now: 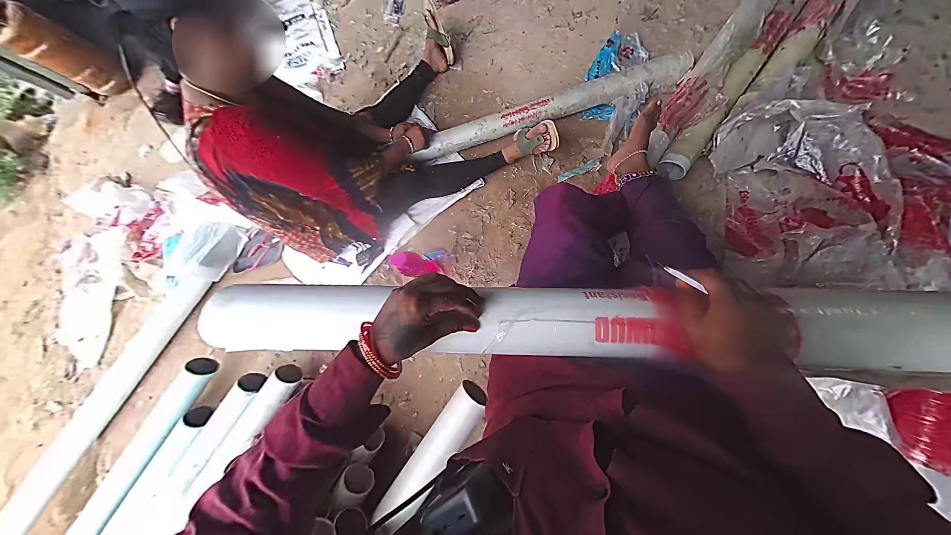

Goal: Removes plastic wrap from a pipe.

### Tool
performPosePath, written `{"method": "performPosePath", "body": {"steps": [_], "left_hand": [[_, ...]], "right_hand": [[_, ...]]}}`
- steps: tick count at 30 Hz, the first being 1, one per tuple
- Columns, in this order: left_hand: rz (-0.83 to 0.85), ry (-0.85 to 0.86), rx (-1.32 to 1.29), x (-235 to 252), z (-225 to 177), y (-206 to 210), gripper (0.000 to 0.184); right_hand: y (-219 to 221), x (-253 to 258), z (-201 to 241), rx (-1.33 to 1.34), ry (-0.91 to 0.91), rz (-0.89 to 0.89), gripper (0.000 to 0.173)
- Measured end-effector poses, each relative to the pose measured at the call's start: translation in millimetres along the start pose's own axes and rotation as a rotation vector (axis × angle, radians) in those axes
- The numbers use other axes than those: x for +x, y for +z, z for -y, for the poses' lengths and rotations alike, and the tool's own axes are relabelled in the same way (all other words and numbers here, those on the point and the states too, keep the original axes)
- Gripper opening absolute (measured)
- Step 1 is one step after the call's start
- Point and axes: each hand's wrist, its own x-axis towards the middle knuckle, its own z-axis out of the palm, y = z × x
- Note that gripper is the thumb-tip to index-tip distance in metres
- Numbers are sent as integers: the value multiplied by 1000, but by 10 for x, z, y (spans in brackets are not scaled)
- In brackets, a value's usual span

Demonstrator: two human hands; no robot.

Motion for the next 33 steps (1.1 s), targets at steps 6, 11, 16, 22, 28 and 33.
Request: {"method": "performPosePath", "body": {"steps": [6,11,16,22,28,33], "left_hand": [[84,96,234,220,-325,104,23],[18,-18,558,452,-643,361,9],[-98,-235,687,729,-720,520,7],[196,-310,1,707,-364,202,49],[76,-396,6,692,-455,379,27],[-27,-441,289,784,-615,460,23]], "right_hand": [[-14,-38,-247,30,-8,-11,44],[7,-52,-330,38,-22,-56,42],[45,-76,-341,10,-61,-148,39],[70,-83,-365,-12,1,-159,42],[89,-50,-349,14,31,-109,40],[17,-24,-241,48,5,-99,36]]}}
